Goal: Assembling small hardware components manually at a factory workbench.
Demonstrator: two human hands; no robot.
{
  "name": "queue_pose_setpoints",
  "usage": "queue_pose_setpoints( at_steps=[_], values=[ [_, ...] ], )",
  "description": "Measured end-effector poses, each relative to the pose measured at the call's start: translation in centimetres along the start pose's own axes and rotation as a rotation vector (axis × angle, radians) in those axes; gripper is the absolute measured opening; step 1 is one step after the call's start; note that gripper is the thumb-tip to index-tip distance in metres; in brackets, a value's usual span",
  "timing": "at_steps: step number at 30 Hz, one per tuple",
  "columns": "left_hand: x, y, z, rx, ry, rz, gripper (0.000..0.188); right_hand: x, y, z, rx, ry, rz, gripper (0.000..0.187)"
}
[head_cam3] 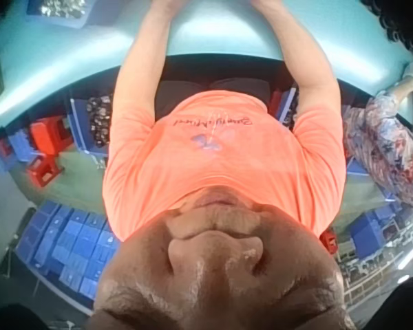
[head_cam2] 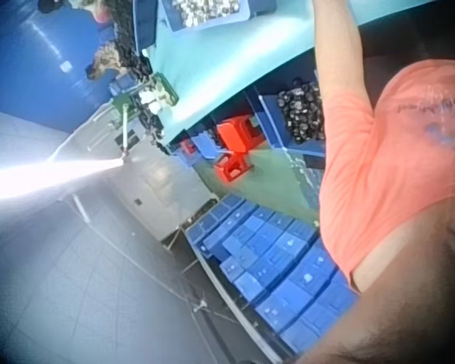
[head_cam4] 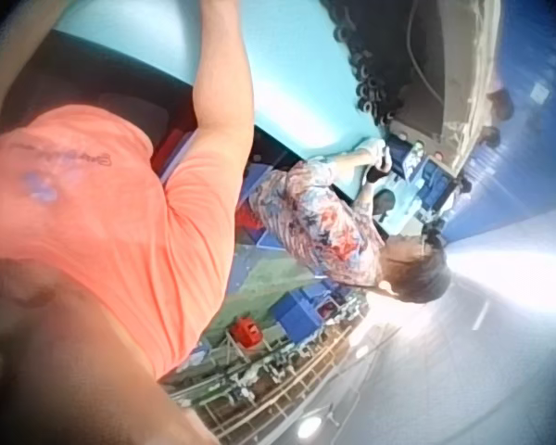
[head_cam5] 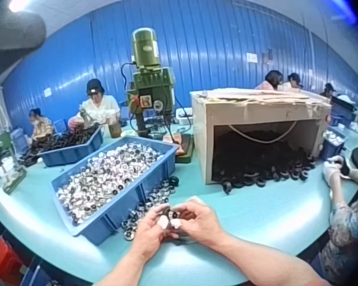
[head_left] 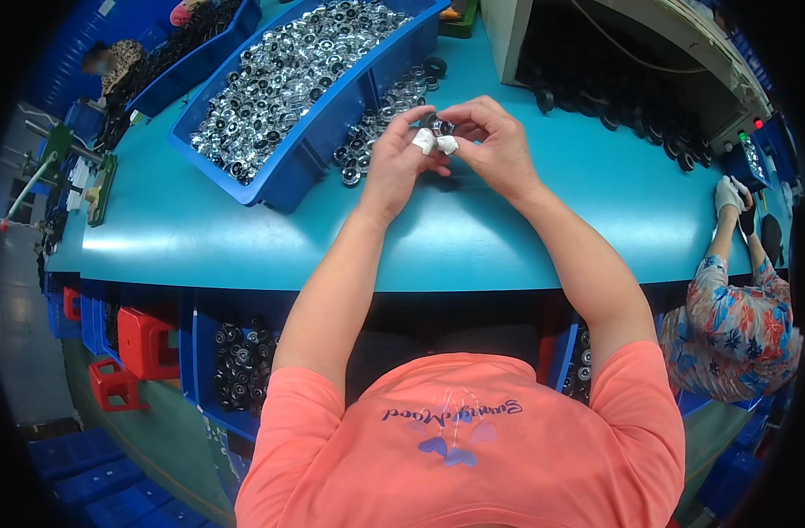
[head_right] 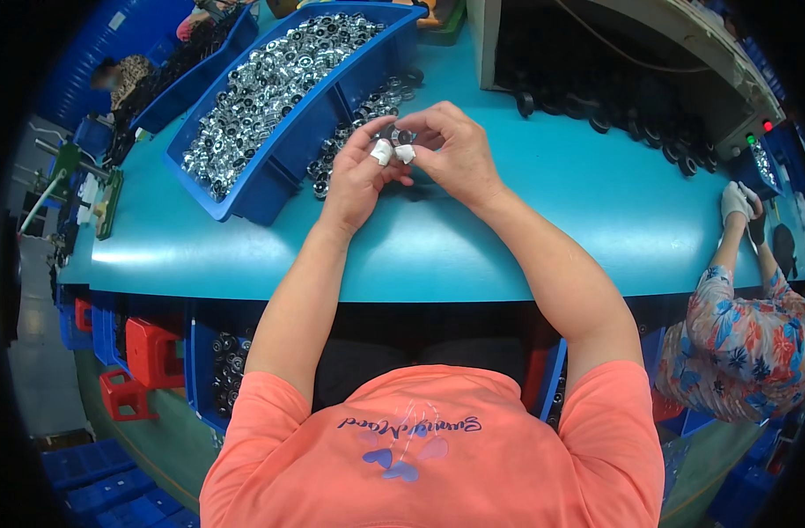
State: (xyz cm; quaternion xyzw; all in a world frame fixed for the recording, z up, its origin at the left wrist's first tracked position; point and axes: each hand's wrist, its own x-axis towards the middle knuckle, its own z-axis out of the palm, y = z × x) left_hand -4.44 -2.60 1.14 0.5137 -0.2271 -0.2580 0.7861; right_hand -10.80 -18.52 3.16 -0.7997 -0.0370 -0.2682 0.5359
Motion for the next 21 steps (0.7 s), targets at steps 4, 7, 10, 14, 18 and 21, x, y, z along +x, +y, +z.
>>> queue_pose_setpoints(
  at_steps=[4, 7, 10, 14, 18, 21],
  values=[
    [-0.1, -0.6, 0.9, 0.157, 0.054, 0.069, 0.034, -0.3, 0.3, 0.5, -0.093, -0.03, -0.117, 0.031],
    [0.2, -0.8, 0.4, 0.124, 0.097, 0.115, 0.029, -0.3, -0.6, 0.4, 0.071, -0.175, 0.009, 0.038],
    [0.0, -0.6, 0.2, 0.098, 0.115, 0.11, 0.025, 0.2, 1.1, -0.2, 0.273, -0.124, 0.213, 0.045],
    [-0.1, -0.5, 0.1, 0.117, 0.118, 0.138, 0.021, 0.1, 0.8, -0.6, 0.352, -0.344, 0.368, 0.047],
    [-0.3, -0.5, 0.4, 0.166, 0.182, 0.145, 0.018, -0.5, 0.3, 0.1, 0.247, -0.211, 0.31, 0.036],
    [-0.4, -0.4, 0.6, 0.19, 0.225, 0.157, 0.019, -0.9, 1.1, 0.8, 0.269, -0.126, 0.259, 0.032]
  ],
)
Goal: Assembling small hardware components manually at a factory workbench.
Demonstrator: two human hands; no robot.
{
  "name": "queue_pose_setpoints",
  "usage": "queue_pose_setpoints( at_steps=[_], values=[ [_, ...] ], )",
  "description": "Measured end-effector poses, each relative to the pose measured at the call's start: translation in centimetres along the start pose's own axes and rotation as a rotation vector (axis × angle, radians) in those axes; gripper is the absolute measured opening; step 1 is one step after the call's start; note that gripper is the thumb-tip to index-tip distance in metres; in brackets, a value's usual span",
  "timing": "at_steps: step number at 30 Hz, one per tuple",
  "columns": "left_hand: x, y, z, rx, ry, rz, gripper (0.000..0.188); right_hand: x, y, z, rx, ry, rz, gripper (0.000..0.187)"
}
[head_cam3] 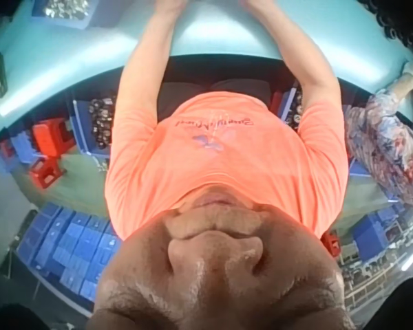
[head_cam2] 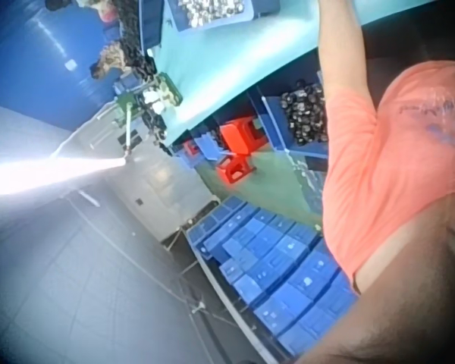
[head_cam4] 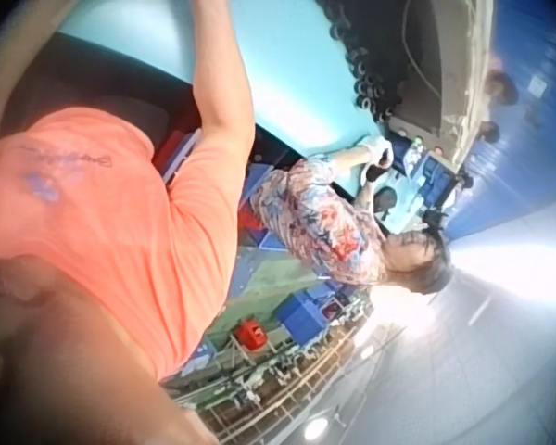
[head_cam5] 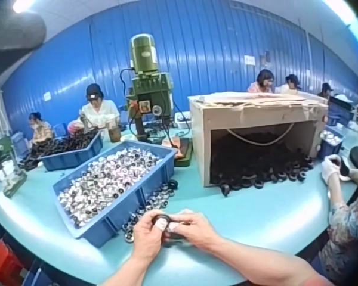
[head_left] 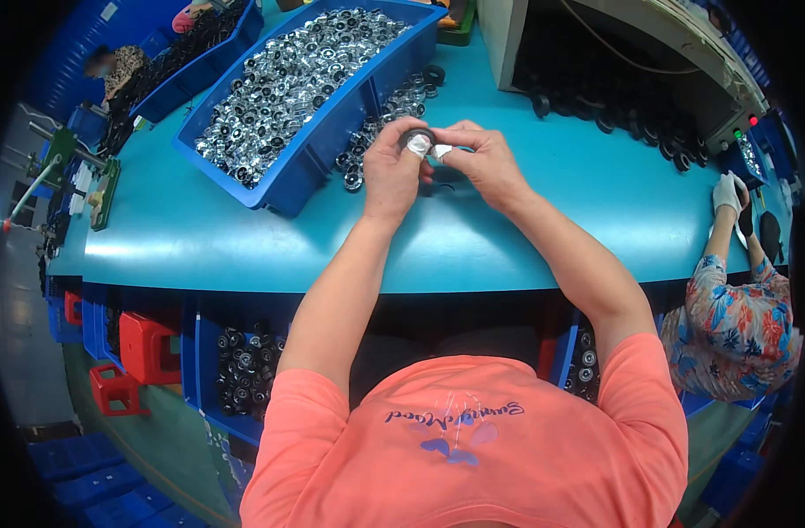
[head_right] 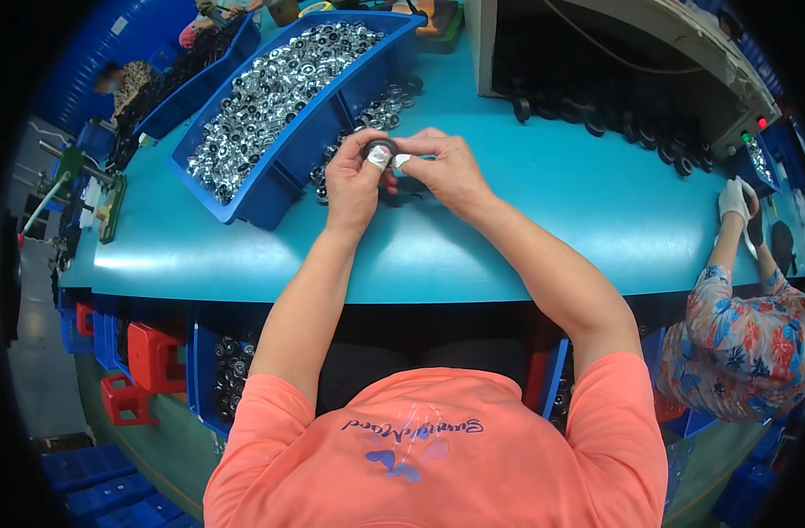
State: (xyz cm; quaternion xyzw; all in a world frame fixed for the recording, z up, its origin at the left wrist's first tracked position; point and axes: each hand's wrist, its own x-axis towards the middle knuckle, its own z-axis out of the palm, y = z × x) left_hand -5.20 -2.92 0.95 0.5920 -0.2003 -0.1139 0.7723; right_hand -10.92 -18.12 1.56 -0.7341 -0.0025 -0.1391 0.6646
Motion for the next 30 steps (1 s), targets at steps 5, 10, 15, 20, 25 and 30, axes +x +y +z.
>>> queue_pose_setpoints(
  at_steps=[5, 10, 15, 20, 25, 30],
  values=[
    [0.4, -0.1, -0.5, 0.013, -0.028, -0.037, 0.027, -0.1, -0.6, 0.6, -0.123, 0.062, -0.06, 0.031],
    [0.7, 0.2, -0.7, -0.107, -0.14, -0.164, 0.033, 0.7, 0.0, -0.6, -0.014, 0.032, 0.019, 0.03],
    [0.5, 0.2, -0.9, 0.011, -0.09, -0.141, 0.028, 0.3, -0.2, -0.2, 0.048, 0.028, 0.052, 0.029],
    [0.0, 0.7, -0.5, 0.18, 0.045, -0.097, 0.022, -0.7, -0.1, 1.0, -0.206, 0.088, -0.054, 0.03],
    [0.0, 0.1, 0.2, 0.326, 0.089, 0.009, 0.027, -0.1, -0.4, 1.3, -0.05, 0.098, 0.03, 0.028],
    [0.1, 0.8, -0.1, 0.086, -0.06, -0.096, 0.036, 0.5, -0.8, -0.3, 0.242, 0.007, 0.187, 0.028]
  ],
)
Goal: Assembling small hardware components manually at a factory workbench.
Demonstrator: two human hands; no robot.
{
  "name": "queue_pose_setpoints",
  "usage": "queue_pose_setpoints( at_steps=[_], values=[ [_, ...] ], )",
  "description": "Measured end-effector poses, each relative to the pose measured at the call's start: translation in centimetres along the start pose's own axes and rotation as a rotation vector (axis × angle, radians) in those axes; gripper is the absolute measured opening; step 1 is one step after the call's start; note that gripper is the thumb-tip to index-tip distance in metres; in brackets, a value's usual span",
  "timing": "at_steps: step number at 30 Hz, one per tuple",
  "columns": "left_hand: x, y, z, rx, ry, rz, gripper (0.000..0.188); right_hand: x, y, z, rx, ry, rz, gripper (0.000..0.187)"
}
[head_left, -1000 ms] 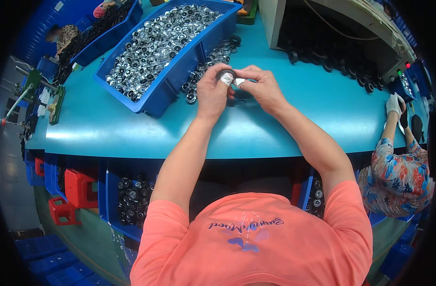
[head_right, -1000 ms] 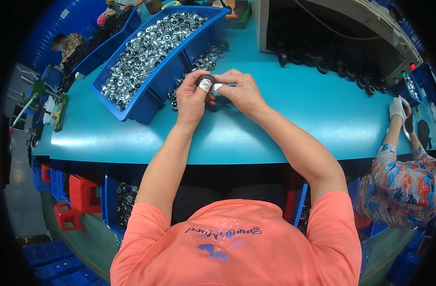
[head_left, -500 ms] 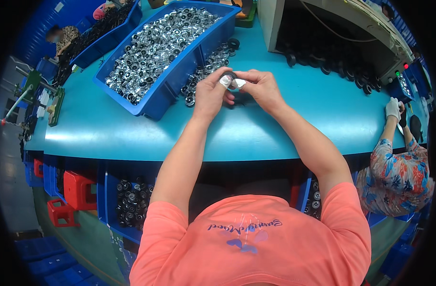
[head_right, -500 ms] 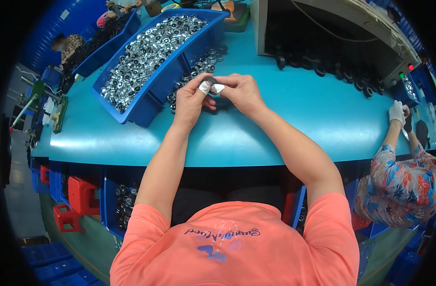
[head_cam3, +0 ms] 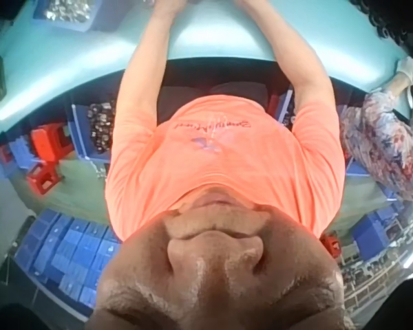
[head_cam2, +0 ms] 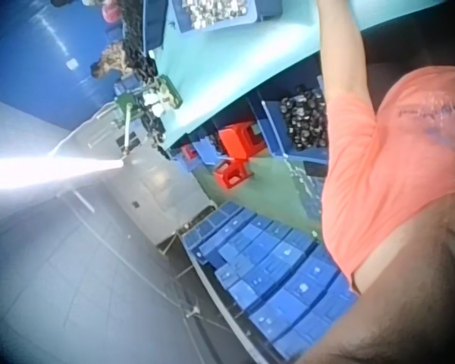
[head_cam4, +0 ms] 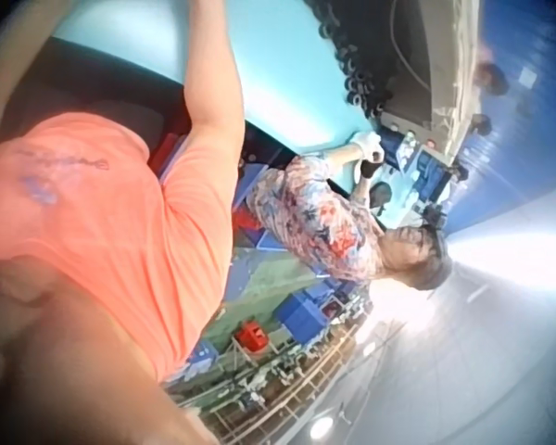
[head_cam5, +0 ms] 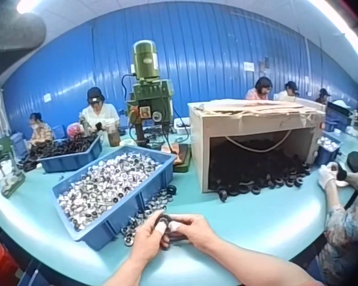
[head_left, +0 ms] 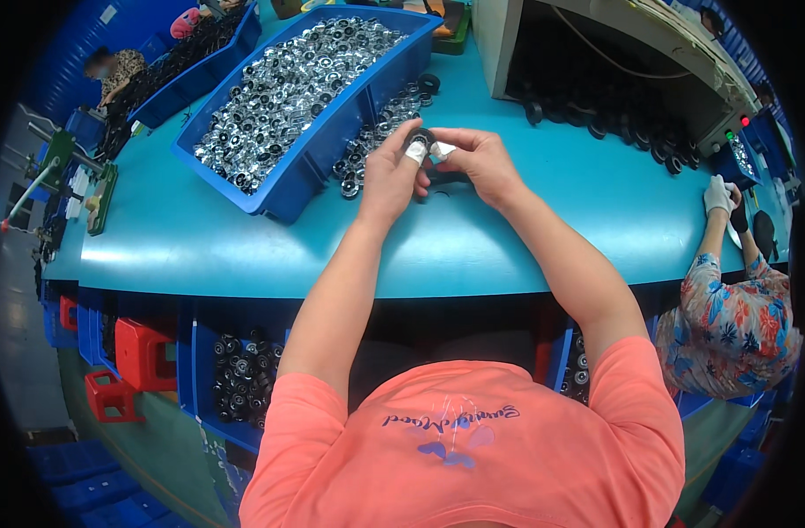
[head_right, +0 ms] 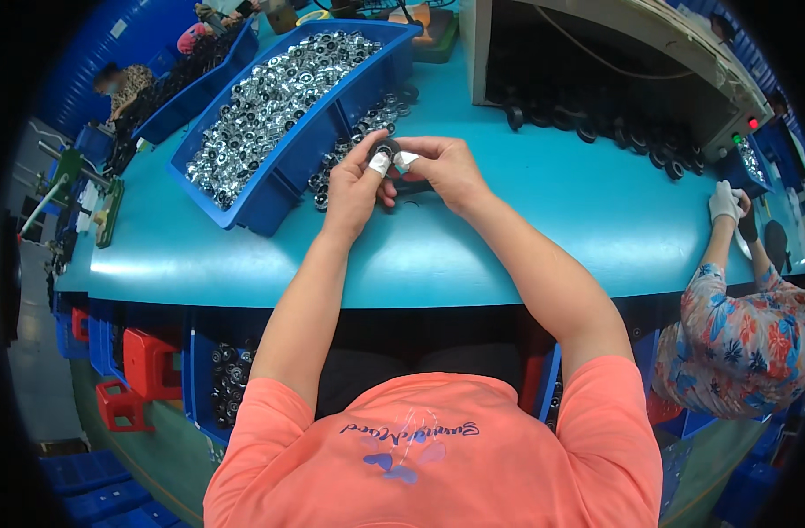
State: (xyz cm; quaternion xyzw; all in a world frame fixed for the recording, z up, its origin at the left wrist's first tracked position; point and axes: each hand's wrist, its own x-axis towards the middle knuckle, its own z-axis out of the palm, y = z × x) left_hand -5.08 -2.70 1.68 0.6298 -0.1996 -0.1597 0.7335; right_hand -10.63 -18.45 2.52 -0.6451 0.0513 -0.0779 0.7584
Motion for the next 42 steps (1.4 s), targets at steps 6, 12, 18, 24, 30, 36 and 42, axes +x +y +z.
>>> queue_pose_setpoints(
  at_steps=[6, 12, 18, 24, 30, 36, 42],
  values=[
    [0.0, 0.4, -0.5, 0.09, 0.047, -0.086, 0.038, 0.1, 1.2, 0.0, -0.248, 0.017, -0.122, 0.032],
    [0.1, -0.2, -1.0, -0.011, -0.059, -0.023, 0.047, 0.5, 0.6, 0.2, 0.006, -0.001, -0.001, 0.036],
    [0.3, -2.0, -0.1, 0.52, -0.074, 0.349, 0.06, 0.9, 0.9, -0.3, -0.257, -0.021, -0.048, 0.035],
    [-0.1, -2.3, 1.6, 0.207, -0.14, 0.239, 0.052, 1.4, 3.0, -1.7, -0.164, 0.044, -0.084, 0.031],
    [0.4, -3.5, 2.5, 0.402, -0.06, 0.28, 0.049, 2.2, 4.1, -1.4, -0.505, 0.258, -0.222, 0.023],
    [1.0, -3.9, 1.3, 0.262, -0.099, 0.217, 0.051, 2.1, 3.4, -1.4, -0.179, 0.081, 0.014, 0.026],
    [1.2, -3.0, 1.3, 0.199, -0.12, 0.137, 0.05, 2.3, 3.1, -2.4, 0.047, -0.047, 0.048, 0.034]
  ],
)
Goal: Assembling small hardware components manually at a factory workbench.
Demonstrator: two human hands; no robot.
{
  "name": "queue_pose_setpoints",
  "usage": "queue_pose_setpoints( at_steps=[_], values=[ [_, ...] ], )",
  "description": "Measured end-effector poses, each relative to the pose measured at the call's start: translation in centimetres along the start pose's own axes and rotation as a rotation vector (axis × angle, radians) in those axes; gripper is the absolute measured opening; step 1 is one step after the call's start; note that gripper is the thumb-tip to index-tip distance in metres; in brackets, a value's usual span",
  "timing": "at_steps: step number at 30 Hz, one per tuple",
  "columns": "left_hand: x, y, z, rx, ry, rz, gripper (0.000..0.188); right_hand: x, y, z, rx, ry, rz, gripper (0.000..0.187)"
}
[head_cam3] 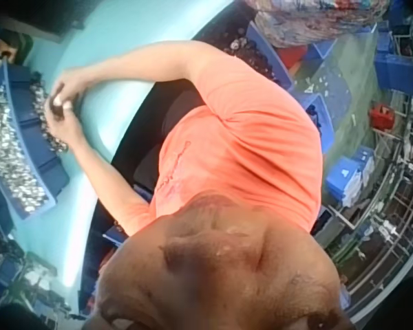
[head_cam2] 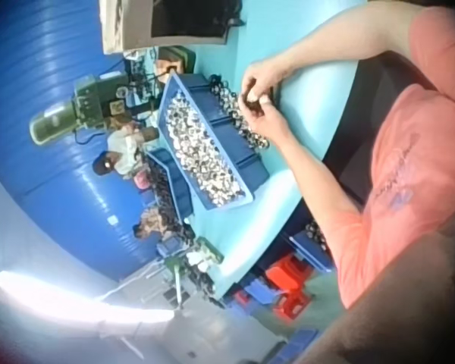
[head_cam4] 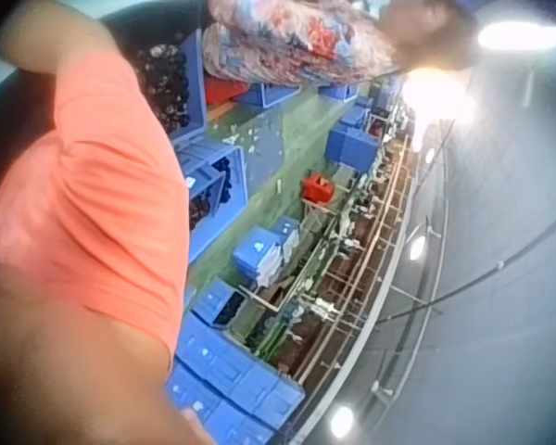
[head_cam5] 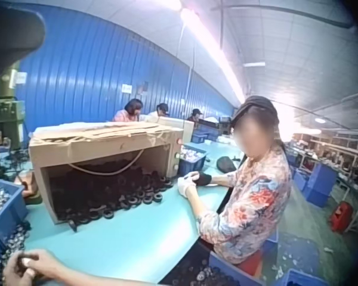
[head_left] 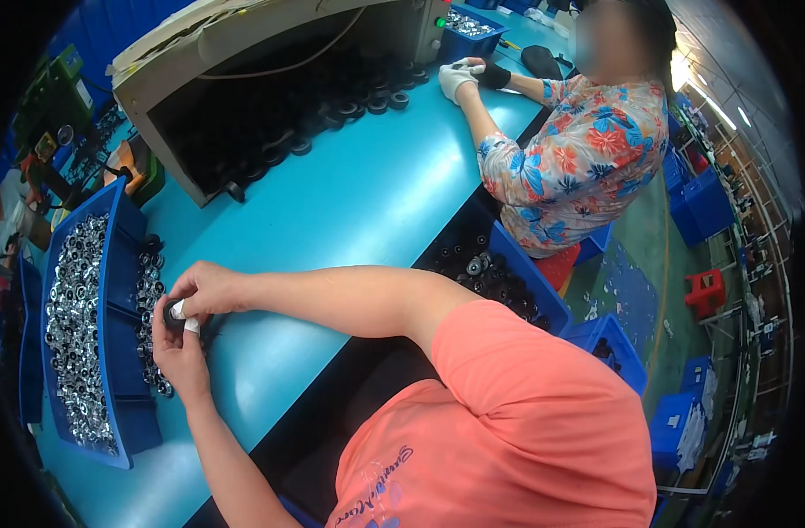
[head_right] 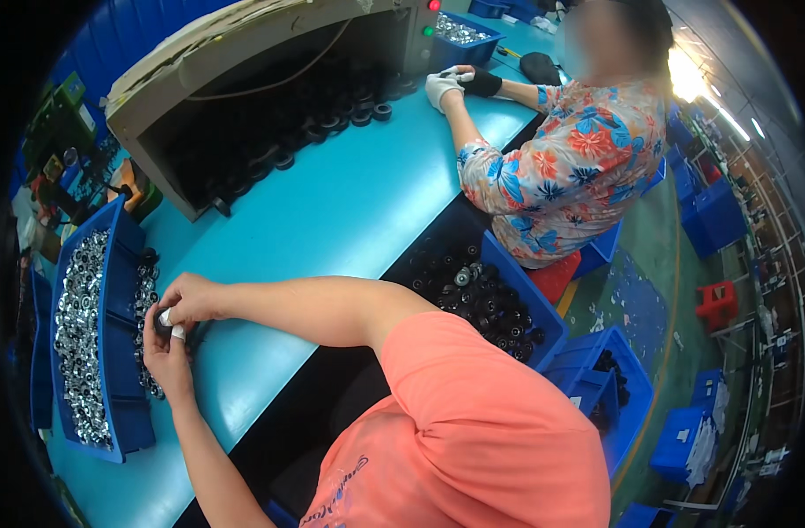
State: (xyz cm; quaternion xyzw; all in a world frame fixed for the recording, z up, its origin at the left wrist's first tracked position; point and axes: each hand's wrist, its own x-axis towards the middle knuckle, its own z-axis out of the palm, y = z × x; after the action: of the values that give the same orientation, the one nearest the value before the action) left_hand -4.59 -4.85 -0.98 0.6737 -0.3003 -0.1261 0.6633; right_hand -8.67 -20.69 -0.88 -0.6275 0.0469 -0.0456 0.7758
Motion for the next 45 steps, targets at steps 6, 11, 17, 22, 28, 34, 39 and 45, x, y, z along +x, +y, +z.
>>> queue_pose_setpoints(
  at_steps=[6, 11, 17, 22, 28, 34, 39, 45],
  values=[
    [-0.1, 0.7, 0.3, 0.042, 0.019, -0.064, 0.049, -0.1, -0.7, -0.5, -0.087, 0.035, -0.001, 0.031],
    [0.1, 0.4, 0.5, 0.051, 0.022, -0.058, 0.049, 0.5, 0.3, -0.9, -0.037, 0.027, -0.023, 0.028],
    [0.3, -0.9, 0.0, -0.011, -0.008, -0.003, 0.048, 0.0, -0.5, -0.6, -0.279, 0.101, -0.053, 0.025],
    [0.3, -0.2, -0.3, 0.048, 0.0, -0.004, 0.05, -0.1, -1.0, -1.5, -0.116, 0.009, -0.004, 0.028],
    [-0.4, 1.1, -0.8, -0.004, 0.036, -0.104, 0.052, -0.1, -1.7, -0.8, 0.078, -0.069, 0.105, 0.031],
    [-0.5, 1.2, -0.9, -0.092, 0.049, -0.124, 0.049, -0.1, -1.6, -0.7, 0.079, -0.074, 0.139, 0.031],
    [-0.6, 1.0, -0.8, -0.031, 0.054, -0.086, 0.053, -0.2, -1.8, -0.6, 0.059, -0.046, 0.165, 0.031],
    [-0.5, 1.0, -0.7, -0.034, 0.048, -0.077, 0.054, -0.1, -1.6, -0.8, 0.081, -0.03, 0.183, 0.029]
  ],
)
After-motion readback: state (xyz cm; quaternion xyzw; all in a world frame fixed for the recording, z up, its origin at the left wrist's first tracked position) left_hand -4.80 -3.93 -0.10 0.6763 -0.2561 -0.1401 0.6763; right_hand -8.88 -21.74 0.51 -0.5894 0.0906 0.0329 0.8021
